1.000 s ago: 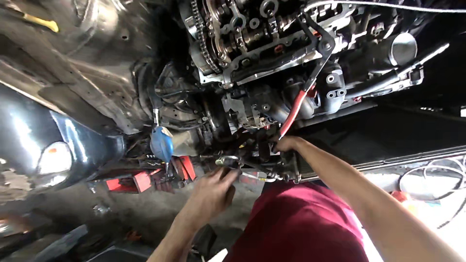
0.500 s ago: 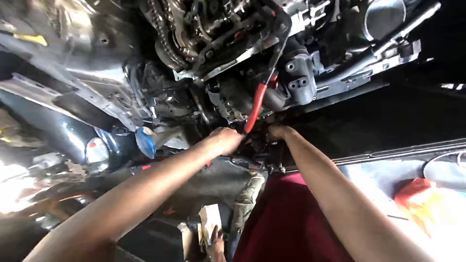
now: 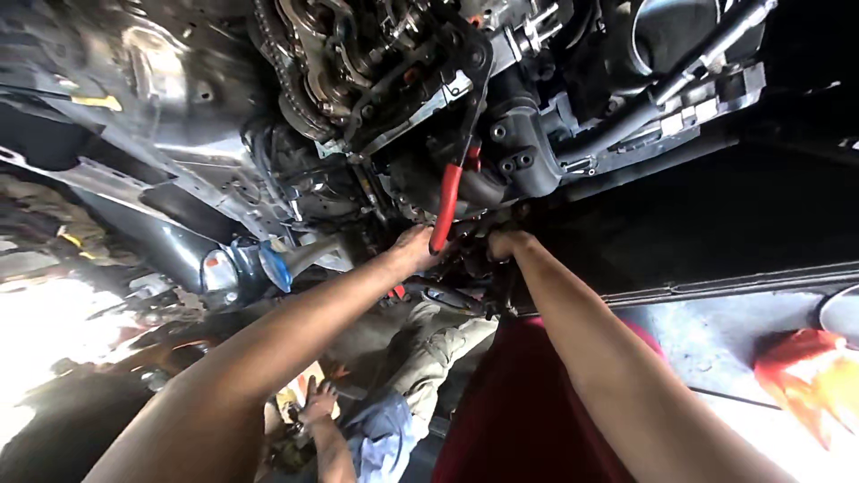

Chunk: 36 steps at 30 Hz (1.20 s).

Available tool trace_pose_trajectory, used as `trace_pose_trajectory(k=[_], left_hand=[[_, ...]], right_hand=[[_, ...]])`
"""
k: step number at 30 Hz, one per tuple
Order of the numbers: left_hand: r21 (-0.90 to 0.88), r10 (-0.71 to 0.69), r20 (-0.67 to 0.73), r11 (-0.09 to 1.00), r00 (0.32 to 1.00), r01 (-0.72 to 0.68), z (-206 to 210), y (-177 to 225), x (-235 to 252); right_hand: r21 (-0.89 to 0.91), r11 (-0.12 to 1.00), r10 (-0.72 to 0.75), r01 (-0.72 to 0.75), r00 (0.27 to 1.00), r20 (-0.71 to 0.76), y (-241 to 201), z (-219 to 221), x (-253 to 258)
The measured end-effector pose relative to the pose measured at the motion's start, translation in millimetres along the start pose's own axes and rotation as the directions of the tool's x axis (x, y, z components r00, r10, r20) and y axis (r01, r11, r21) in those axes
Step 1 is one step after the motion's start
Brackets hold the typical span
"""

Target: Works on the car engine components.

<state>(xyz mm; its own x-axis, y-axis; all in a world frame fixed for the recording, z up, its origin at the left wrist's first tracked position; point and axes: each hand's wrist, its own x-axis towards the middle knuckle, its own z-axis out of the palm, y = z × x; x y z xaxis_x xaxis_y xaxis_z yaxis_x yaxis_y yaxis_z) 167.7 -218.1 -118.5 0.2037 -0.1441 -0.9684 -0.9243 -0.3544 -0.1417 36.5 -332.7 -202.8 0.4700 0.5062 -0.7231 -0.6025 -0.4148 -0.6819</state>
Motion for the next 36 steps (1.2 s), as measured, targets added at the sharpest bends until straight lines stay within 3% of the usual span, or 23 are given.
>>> trace_pose_trajectory(k=[4, 21, 27, 31, 36], left_hand=[[-0.025, -0.123, 0.034, 0.992, 0.992, 0.123, -13.7, 24.1, -6.5], [0.086, -0.252, 0.114, 0.966, 0.961, 0.243, -39.7, 53.8, -17.6], [0.122, -0.196, 0.151, 0.976, 0.969, 0.178, -36.7, 51.8, -15.7], [0.166, -0.089, 0.206, 0.985, 0.975, 0.055, -36.7, 47.4, -9.2], [0.085, -0.009, 0.247, 0.996, 0.969, -0.013, -37.1, 41.8, -6.7]], right_hand=[[0.031, 0.999, 0.026, -0.026, 1.000, -0.012, -2.2, -1.7, -4.5], [0.029, 0.997, -0.065, 0.065, 0.998, -0.001, 4.2, 0.2, -1.3], [0.072, 0.995, -0.072, 0.073, 0.997, -0.020, 6.1, 5.5, 5.2], [0.049, 0.997, -0.056, 0.055, 0.998, 0.017, -0.2, 0.6, -6.3], [0.058, 0.998, -0.038, 0.038, 0.999, 0.010, -0.2, 2.4, -4.2]])
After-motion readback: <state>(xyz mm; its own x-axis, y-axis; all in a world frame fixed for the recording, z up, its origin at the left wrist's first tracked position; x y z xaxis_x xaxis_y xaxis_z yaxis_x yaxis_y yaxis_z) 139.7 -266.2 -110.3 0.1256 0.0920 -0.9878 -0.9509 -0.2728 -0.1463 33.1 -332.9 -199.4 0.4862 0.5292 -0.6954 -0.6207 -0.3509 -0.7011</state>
